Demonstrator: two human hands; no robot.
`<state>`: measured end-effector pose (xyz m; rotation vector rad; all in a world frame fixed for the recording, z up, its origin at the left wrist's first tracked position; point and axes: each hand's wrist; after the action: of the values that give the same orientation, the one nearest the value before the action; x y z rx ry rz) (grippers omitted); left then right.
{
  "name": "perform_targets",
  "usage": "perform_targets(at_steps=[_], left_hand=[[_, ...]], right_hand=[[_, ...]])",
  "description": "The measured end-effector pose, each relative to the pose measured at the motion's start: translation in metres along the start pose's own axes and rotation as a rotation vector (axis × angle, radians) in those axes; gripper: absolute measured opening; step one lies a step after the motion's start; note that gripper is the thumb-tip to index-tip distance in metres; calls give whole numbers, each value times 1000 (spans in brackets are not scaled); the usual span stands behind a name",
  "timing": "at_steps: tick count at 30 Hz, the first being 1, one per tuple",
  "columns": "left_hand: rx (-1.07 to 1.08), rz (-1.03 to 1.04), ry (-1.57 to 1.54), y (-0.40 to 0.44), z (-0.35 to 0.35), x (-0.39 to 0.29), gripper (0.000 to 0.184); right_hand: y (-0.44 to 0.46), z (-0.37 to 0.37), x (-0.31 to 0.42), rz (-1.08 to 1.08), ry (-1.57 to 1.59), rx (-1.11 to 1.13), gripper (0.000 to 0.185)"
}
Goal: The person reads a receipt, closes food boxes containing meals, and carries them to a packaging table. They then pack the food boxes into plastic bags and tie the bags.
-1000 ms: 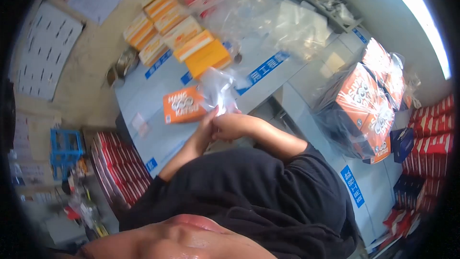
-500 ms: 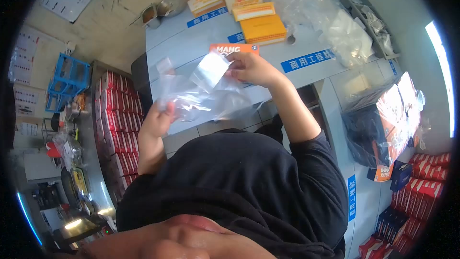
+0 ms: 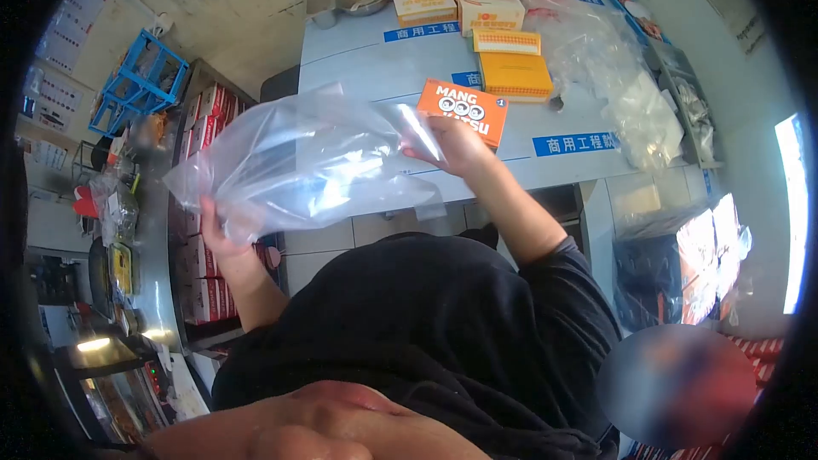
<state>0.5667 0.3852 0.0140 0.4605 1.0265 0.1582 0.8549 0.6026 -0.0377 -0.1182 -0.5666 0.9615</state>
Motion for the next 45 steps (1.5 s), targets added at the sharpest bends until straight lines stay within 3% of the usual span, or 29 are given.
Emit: perform_targets(at_steps=[1, 2, 3, 4, 5, 6, 7, 9, 14, 15, 16, 17, 18, 20, 22, 24, 25, 26, 28, 29, 30, 32, 34, 36, 37, 38, 40, 44, 45], left_hand=[[-200, -49, -10, -14, 8, -3, 55], [-404, -95, -21, -23, 13, -4, 57], [-191, -86, -172, -35, -1, 5, 58], [-213, -84, -170, -38, 7, 8, 58], [-526, -56, 29, -40, 20, 11, 58], [-834, -27, 236, -41, 30, 12, 58], [-676, 32, 170, -42, 33, 7, 59], [-751, 5, 202, -63, 29, -3, 60], [-846, 49, 113, -109, 44, 8, 60], [-1031, -19, 335, -101, 58, 10, 60], [-1047, -10, 346, -100, 64, 10, 60], [-1227, -57, 354, -101, 70, 11, 59], [-1415, -102, 356, -104, 78, 13, 58], [-1347, -226, 555, -142, 61, 20, 45], [-1153, -1321, 1776, -151, 52, 25, 30], [-1270, -1174, 1836, -134, 72, 45, 22], [-1226, -993, 1319, -120, 79, 53, 23], [-1132, -782, 817, -103, 88, 67, 25], [-1024, -577, 349, -31, 126, 93, 31], [-1071, -543, 324, -12, 130, 109, 30], [-1088, -529, 327, -8, 125, 120, 30], [-1260, -463, 407, -11, 111, 137, 28], [-1370, -398, 432, -11, 110, 128, 26], [-1342, -523, 621, -20, 107, 117, 27], [-1380, -556, 668, -16, 110, 115, 25], [-1387, -553, 664, -15, 112, 120, 25], [-1146, -416, 616, -13, 111, 128, 21], [-1164, -530, 660, -18, 102, 132, 19], [-1243, -349, 432, -19, 97, 131, 17]], right_hand=[[1, -11, 10, 200, 15, 350, 40], [5, -15, 3, 218, 10, 347, 40], [6, -10, -12, 214, -103, 486, 44], [8, -7, -25, 209, -209, 628, 48], [10, 2, -26, 264, -406, 672, 66], [15, 1, -33, 282, -397, 677, 66], [21, 0, -39, 328, -338, 653, 75], [25, 5, -29, 516, -249, 687, 85], [24, 38, -27, 522, -575, 880, 69], [27, 43, -37, 467, -751, 834, 60], [31, 46, -45, 404, -926, 784, 51], [48, 38, -54, 417, -779, 718, 35], [53, 42, -49, 439, -781, 741, 35], [57, 53, -38, 478, -711, 545, 28], [56, 55, -34, 468, -706, 579, 20], [59, 61, -33, 341, -1169, 647, 17], [56, 64, -42, 171, -1404, 587, 26], [52, 65, -52, 183, -1411, 611, 26], [43, 59, -75, -77, -1565, 763, 31], [41, 38, -97, -373, -1522, 920, 31], [34, 43, -93, -370, -1519, 944, 31], [24, 60, -78, -2, -1433, 871, 28], [35, 59, -70, -12, -1569, 953, 25], [39, 49, -70, 134, -1193, 915, 24], [38, 48, -69, 140, -1198, 918, 24], [37, 48, -68, 100, -1281, 942, 23], [37, 49, -70, 58, -1364, 986, 22], [46, 41, -74, 83, -1543, 933, 18], [47, 36, -74, 157, -1528, 860, 16]])
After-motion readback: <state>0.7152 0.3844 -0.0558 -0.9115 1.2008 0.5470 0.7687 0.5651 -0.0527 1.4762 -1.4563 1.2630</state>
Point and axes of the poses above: each hand's wrist, its own y-axis towards the middle knuckle, its own z-axis out of the palm, x = y × z, and after that the axes turned 10 degrees about y, right-handed
